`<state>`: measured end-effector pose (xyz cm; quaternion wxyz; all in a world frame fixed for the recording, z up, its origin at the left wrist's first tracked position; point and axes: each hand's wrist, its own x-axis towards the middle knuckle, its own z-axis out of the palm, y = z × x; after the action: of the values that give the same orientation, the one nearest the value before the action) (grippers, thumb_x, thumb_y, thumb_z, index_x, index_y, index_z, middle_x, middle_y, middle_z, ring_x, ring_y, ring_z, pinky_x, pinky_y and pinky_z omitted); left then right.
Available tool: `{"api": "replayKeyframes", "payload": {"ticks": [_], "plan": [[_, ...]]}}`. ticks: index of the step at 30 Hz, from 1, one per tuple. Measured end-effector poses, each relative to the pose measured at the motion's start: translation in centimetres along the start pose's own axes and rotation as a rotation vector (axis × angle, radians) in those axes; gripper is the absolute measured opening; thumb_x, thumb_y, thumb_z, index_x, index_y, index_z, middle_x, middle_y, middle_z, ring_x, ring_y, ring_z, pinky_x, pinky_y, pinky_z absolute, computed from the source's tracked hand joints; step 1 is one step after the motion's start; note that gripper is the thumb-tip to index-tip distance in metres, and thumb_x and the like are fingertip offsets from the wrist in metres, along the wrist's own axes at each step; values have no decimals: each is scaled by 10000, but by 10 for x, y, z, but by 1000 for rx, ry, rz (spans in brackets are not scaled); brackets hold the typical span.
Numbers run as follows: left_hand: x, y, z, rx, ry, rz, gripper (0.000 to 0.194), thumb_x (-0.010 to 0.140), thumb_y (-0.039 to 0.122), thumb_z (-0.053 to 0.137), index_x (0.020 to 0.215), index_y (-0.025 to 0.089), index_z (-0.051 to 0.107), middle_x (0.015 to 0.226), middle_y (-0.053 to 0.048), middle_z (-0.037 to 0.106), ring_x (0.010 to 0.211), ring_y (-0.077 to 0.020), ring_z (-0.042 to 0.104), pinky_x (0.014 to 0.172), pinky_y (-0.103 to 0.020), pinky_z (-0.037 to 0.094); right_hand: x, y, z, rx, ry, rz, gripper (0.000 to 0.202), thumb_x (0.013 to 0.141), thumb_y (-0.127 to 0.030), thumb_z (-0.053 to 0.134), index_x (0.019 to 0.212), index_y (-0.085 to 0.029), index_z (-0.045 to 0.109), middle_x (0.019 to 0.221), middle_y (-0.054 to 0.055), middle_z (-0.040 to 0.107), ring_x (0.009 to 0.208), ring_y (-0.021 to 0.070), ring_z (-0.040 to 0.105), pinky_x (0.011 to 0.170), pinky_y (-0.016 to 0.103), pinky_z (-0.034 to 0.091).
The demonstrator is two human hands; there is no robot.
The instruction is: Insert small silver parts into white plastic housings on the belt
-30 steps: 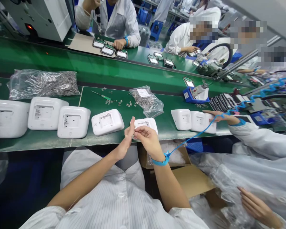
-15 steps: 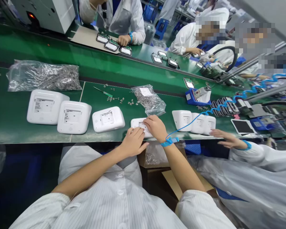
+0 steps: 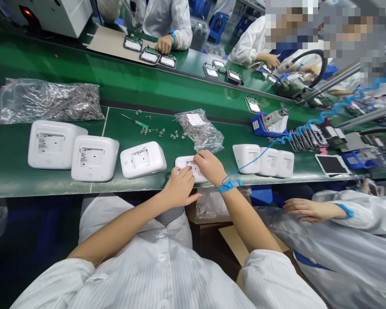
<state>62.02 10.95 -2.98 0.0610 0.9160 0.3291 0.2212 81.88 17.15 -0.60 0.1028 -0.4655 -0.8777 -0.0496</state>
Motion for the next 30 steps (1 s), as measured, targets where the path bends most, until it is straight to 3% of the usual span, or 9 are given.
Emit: {"api": "replayKeyframes", "payload": {"ticks": [9,13,18,24,30], "plan": [[13,-11,6,-114,-20,-25,610,923,627,550,1178,82,648,1290,-232,641,1339,-396,473,1054,-621,303,-5,-3,-2,21,47,93,133,949,-168,544,937,-181,675,809,73,678,778,227,613,700,329,456],[13,-8,2,-131,-41,-50,605,928,615,554,1206,83,624,1301,-221,635,1330,-392,466,1052,-617,288,-6,-14,-5,-4,0,18,241,982,-156,488,837,-174,680,759,93,665,766,235,587,720,351,432],[12,-5,-2,-156,-63,-92,574,943,608,541,1207,103,605,1257,-183,642,1195,-341,526,1006,-580,306,-8,-15,-14,18,-77,-85,214,946,-129,529,804,-178,681,752,82,673,766,217,602,724,333,442],[9,-3,-2,-123,-56,-55,554,945,645,517,1065,118,639,1119,-145,655,1101,-310,538,949,-547,313,-17,0,-18,112,115,81,165,968,-189,537,938,-196,699,891,82,715,850,231,649,763,345,512],[9,-4,-2,-111,-67,-65,543,940,639,536,1075,125,648,1135,-151,654,1108,-318,537,923,-520,315,-14,-2,-6,114,105,54,141,962,-182,534,918,-194,667,870,93,682,861,251,610,776,368,510]]}}
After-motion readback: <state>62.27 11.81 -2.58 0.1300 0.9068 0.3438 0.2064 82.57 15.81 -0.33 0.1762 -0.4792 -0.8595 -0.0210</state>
